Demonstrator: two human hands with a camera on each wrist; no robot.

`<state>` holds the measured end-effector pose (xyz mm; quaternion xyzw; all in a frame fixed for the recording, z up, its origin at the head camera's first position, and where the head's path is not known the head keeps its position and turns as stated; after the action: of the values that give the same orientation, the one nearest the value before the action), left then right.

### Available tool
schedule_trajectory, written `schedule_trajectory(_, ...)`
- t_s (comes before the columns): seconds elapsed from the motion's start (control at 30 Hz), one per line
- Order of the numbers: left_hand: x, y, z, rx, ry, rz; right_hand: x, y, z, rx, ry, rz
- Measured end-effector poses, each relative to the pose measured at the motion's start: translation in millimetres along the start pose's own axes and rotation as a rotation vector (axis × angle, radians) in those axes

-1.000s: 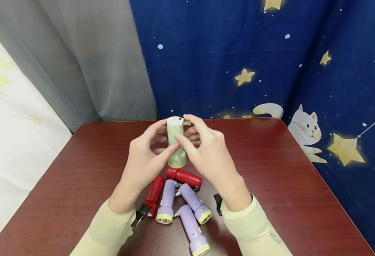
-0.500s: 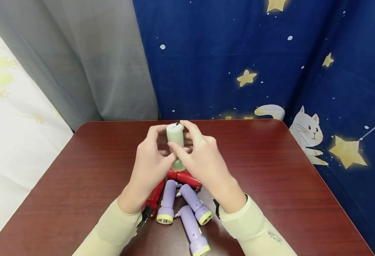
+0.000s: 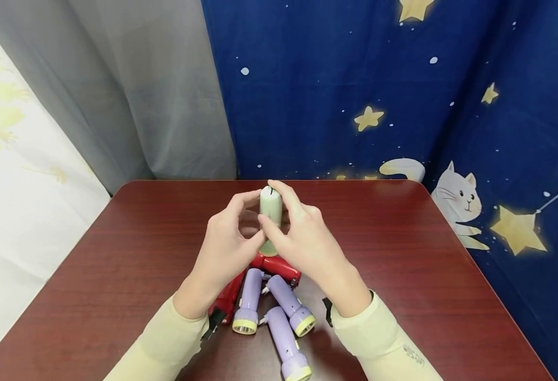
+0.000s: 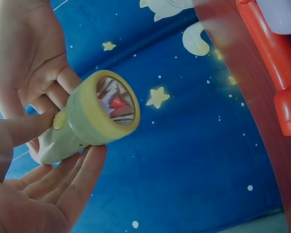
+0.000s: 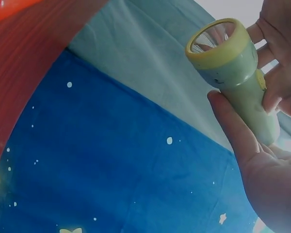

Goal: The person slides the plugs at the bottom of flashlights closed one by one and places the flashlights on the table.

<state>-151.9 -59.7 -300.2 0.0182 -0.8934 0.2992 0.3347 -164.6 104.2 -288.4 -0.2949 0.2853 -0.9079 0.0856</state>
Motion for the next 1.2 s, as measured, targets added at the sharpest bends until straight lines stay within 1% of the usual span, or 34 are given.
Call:
schedule_trajectory(0.23, 0.4, 0.7, 0.6, 0.079, 0.047, -0.004, 0.3, 1.3, -2.2, -0.056, -0.067, -0.048)
schedule_trajectory(0.47, -0.1, -0.1, -1.7, 0.112, 0.071, -0.004, -1.9, 1.6, -2.2, -0.07, -0.14, -0.101)
schedule_trajectory(0.63, -0.8, -0.5, -4.0, 0.134, 0.079, 0.0, -2.2, 2.1, -2.8, -0.065, -0.176, -0.121)
schedule_trajectory(0.83, -2.3, -0.4, -5.0, 0.16, 0.089, -0.007, -0.5, 3.1, -2.4, -0.042, -0.184, -0.118)
schedule_trajectory(1.03, -3.1, 0.4, -4.4, 0.201, 0.106, -0.022, -0.1, 4.8, -2.2, -0.014, -0.149, -0.091)
schedule_trajectory(1.2, -3.9, 1.3, -2.3, 0.212, 0.113, -0.027, -0.4, 6.4, -2.2, -0.004, -0.128, -0.081)
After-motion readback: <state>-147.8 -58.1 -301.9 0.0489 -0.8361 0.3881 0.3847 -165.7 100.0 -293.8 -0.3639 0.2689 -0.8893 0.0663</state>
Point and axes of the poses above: each hand's wrist, its own x-axis towards the middle knuckle, its own y-axis out of the palm, z = x × y, the point moved 2 cm from there along x, towards the middle knuckle, and after that the axes turned 1 degree about x, right-handed, at the moved point
